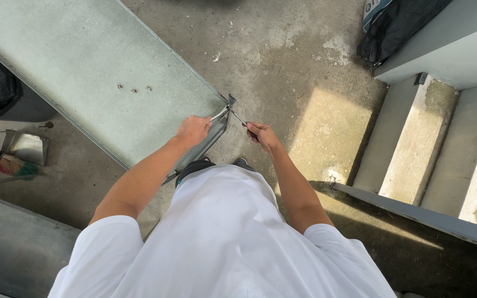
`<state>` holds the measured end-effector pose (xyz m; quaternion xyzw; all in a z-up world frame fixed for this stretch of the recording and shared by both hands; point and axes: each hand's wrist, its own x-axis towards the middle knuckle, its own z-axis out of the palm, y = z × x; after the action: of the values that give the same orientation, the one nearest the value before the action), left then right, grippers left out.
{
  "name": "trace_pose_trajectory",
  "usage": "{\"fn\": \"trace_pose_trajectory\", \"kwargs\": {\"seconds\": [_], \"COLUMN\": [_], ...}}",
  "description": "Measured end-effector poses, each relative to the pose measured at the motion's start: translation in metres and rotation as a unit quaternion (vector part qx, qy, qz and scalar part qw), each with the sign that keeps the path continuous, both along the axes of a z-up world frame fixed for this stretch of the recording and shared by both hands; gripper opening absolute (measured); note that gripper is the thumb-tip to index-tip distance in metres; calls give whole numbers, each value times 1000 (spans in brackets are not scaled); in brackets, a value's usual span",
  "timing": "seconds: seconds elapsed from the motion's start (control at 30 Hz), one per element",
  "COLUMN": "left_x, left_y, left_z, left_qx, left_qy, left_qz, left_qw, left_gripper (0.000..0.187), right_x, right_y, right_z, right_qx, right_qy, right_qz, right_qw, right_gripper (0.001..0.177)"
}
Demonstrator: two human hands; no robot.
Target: Repairing a metal shelf by removing and tightening screws and nuts with tools.
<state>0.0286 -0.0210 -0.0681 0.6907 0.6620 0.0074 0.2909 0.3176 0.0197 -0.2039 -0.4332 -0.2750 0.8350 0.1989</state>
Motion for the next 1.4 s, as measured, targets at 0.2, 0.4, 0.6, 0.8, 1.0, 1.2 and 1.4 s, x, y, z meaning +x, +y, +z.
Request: {"fn": "trace_pose_trajectory", "kwargs": {"seconds": [0.2, 0.4, 0.6, 0.8, 1.0, 1.2, 1.4], "left_x": [0, 4, 1, 7, 7, 7, 18], "left_y": [3, 7, 6, 6, 3, -4, 1], "left_z": [7, 24, 11, 22, 18, 3, 23], "left_qx": [-11, -49, -44, -44, -37, -8, -46], "left_qy": [5, 22, 28, 32, 33, 23, 52], "left_qz": [-5, 10, 1, 10, 18, 27, 38], "left_qw": [1000, 998, 999, 998, 999, 999, 997], "left_gripper": [22, 23, 25, 25, 24, 22, 24], "right_x": [-10, 6, -14, -3, -13, 2, -10], "right_y": [-8, -6, -18, -6, -15, -4, -18], "right_z": [52, -28, 32, 2, 54, -19, 5], "right_qx": [209, -104, 260, -16, 185, -105, 428], "right_qy": [-199, 131, -251, -10, -202, 79, -244], "right_qz": [-25, -5, -21, -12, -37, -14, -40], "right_qw": [957, 986, 932, 1000, 961, 991, 869], "right_gripper": [38, 38, 44, 38, 35, 34, 45]}}
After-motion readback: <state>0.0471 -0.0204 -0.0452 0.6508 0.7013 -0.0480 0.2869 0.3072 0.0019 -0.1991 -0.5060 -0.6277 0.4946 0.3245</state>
